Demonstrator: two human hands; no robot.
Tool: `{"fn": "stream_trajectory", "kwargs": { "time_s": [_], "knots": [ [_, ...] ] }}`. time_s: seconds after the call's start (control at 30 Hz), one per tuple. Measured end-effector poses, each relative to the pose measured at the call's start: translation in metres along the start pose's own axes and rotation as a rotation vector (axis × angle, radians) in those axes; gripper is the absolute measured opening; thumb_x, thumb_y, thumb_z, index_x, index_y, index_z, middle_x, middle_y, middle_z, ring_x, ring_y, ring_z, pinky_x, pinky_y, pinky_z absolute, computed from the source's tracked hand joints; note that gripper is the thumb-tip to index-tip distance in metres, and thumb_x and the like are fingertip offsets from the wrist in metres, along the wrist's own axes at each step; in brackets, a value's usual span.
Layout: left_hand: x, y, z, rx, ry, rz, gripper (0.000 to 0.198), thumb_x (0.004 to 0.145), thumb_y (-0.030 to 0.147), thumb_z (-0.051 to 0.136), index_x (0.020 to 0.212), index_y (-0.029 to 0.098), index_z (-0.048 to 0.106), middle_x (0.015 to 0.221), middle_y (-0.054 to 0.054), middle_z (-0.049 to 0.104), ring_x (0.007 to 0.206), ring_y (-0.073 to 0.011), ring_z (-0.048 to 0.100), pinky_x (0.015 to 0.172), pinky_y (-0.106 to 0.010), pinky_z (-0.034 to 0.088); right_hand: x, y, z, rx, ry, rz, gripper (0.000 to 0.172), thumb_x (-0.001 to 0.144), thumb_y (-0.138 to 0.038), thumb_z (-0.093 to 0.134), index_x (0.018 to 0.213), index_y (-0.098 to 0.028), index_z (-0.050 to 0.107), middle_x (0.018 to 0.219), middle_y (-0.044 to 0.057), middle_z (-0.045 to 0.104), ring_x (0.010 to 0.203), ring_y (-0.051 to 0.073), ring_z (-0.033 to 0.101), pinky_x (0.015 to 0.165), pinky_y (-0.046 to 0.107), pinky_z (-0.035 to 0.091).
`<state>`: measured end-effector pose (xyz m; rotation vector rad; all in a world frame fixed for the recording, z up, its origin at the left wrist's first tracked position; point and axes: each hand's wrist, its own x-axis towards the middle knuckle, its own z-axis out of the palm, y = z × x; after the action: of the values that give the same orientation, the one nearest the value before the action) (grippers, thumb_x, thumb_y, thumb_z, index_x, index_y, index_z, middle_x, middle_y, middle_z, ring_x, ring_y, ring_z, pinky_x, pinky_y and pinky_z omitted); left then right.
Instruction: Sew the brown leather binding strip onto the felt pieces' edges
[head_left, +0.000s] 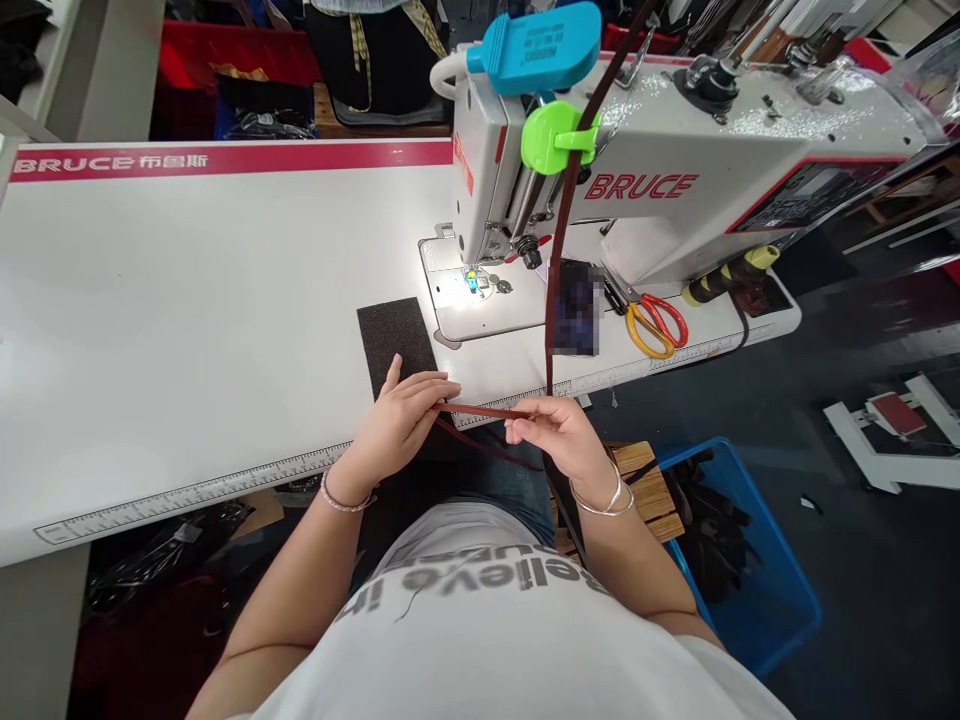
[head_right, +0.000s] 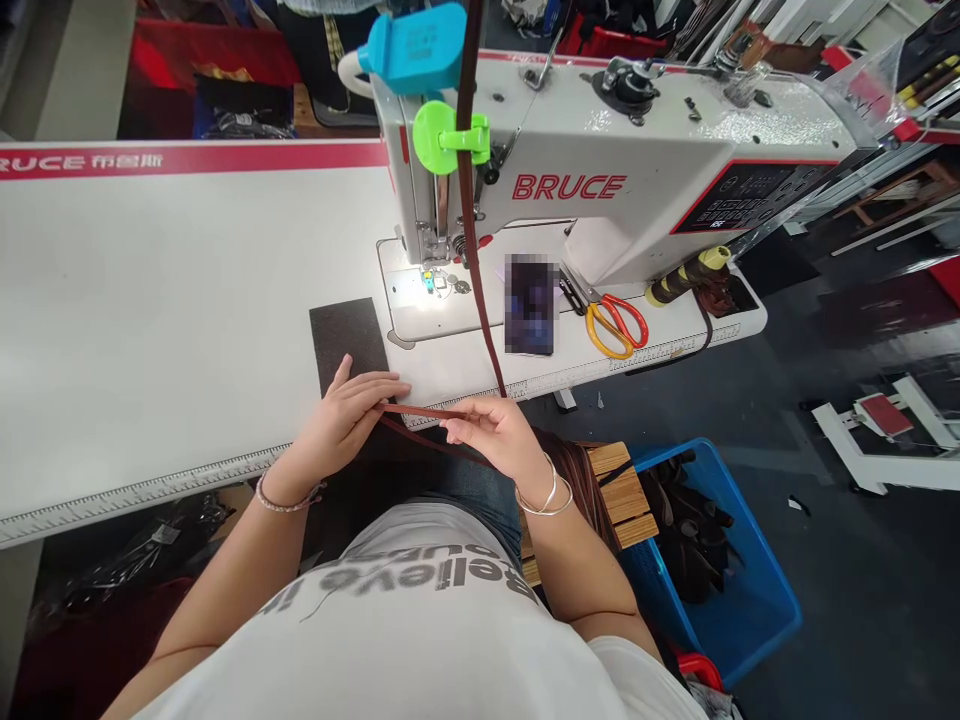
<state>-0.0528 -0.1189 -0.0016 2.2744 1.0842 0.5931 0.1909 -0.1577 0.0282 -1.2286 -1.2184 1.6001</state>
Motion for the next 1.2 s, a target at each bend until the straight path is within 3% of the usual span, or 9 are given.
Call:
{"fn": "stream_trajectory", "kwargs": {
  "time_s": [0.17,0.3,0.37,0.53,0.67,0.8,0.9,1.0,1.2],
  "knots": [
    [0.000,-0.001,0.001,0.019,-0.008,-0.007,0.037,0.099,0.020,0.031,0.124,0.023,0.059,0.123,-0.003,0.068,0.125,-0.0183,0.056,0.124,-0.056,0.003,0.002,-0.001,0.003,0.004,-0.014,-0.109,0.022,0.081,-0.040,0.073,0.079,-0.018,0.073,0.075,0.004,0.067,0.073,0.012,0.061,0.073,0.028,0.053],
    [0.003,0.003,0.007,0.056,-0.011,0.005,0.038,0.098,0.019,0.032,0.127,0.023,0.058,0.130,-0.004,0.065,0.135,-0.0233,0.046,0.122,-0.061,0.006,0.008,0.001,0.007,0.056,-0.029,-0.305,0.016,0.083,-0.036,0.070,0.078,-0.021,0.074,0.122,0.007,0.065,0.111,0.019,0.062,0.098,0.038,0.051],
    [0.006,0.008,0.013,0.054,-0.022,0.033,0.039,0.098,0.018,0.034,0.129,0.023,0.057,0.134,-0.005,0.062,0.142,-0.0267,0.038,0.121,-0.064,0.008,0.011,0.001,0.010,0.126,-0.085,-0.316,0.018,0.085,-0.038,0.068,0.079,-0.022,0.073,0.122,0.007,0.066,0.122,0.023,0.058,0.103,0.042,0.049],
    [0.015,0.020,0.026,-0.021,-0.022,0.098,0.042,0.095,0.013,0.038,0.133,0.023,0.054,0.140,-0.007,0.056,0.147,-0.0300,0.028,0.120,-0.067,0.016,0.022,-0.002,0.017,0.271,-0.144,-0.255,0.028,0.079,-0.049,0.072,0.077,-0.020,0.072,0.086,0.008,0.067,0.100,0.025,0.065,0.088,0.044,0.055],
    [0.016,0.018,0.019,-0.113,0.004,0.117,0.035,0.093,0.022,0.050,0.127,0.022,0.058,0.140,-0.010,0.054,0.147,-0.0319,0.027,0.121,-0.063,0.021,0.031,-0.004,0.019,0.321,-0.121,-0.207,0.027,0.075,-0.043,0.077,0.091,-0.021,0.073,0.093,0.005,0.063,0.081,0.017,0.065,0.074,0.036,0.058],
    [0.015,0.005,0.008,-0.226,0.000,0.102,0.051,0.092,0.035,0.057,0.140,0.020,0.048,0.148,-0.013,0.047,0.141,-0.0283,0.041,0.117,-0.047,0.039,0.039,-0.001,0.018,0.229,-0.007,-0.153,0.029,0.077,-0.040,0.075,0.100,-0.022,0.073,0.104,0.005,0.063,0.072,0.011,0.061,0.058,0.026,0.055],
    [0.016,-0.002,0.010,-0.131,0.041,0.053,0.040,0.098,0.027,0.046,0.136,0.019,0.052,0.143,-0.013,0.052,0.136,-0.0251,0.047,0.114,-0.046,0.044,0.045,0.003,0.017,0.147,0.101,-0.129,0.031,0.078,-0.042,0.074,0.099,-0.019,0.073,0.084,0.002,0.064,0.062,0.008,0.057,0.054,0.023,0.051],
    [0.018,-0.003,0.016,0.014,0.060,0.049,0.036,0.097,0.024,0.046,0.130,0.019,0.058,0.136,-0.012,0.058,0.138,-0.0283,0.044,0.114,-0.052,0.043,0.049,0.005,0.017,0.087,0.157,-0.087,0.035,0.077,-0.043,0.074,0.100,-0.016,0.072,0.064,-0.001,0.060,0.052,0.006,0.052,0.051,0.021,0.047],
    [0.024,0.004,0.019,0.125,0.063,0.048,0.037,0.094,0.032,0.056,0.128,0.018,0.059,0.132,-0.011,0.061,0.131,-0.0314,0.048,0.111,-0.053,0.043,0.050,0.001,0.020,-0.036,0.232,-0.043,0.038,0.073,-0.040,0.077,0.100,-0.014,0.070,0.058,-0.003,0.059,0.048,0.007,0.051,0.050,0.021,0.045]
  ]
}}
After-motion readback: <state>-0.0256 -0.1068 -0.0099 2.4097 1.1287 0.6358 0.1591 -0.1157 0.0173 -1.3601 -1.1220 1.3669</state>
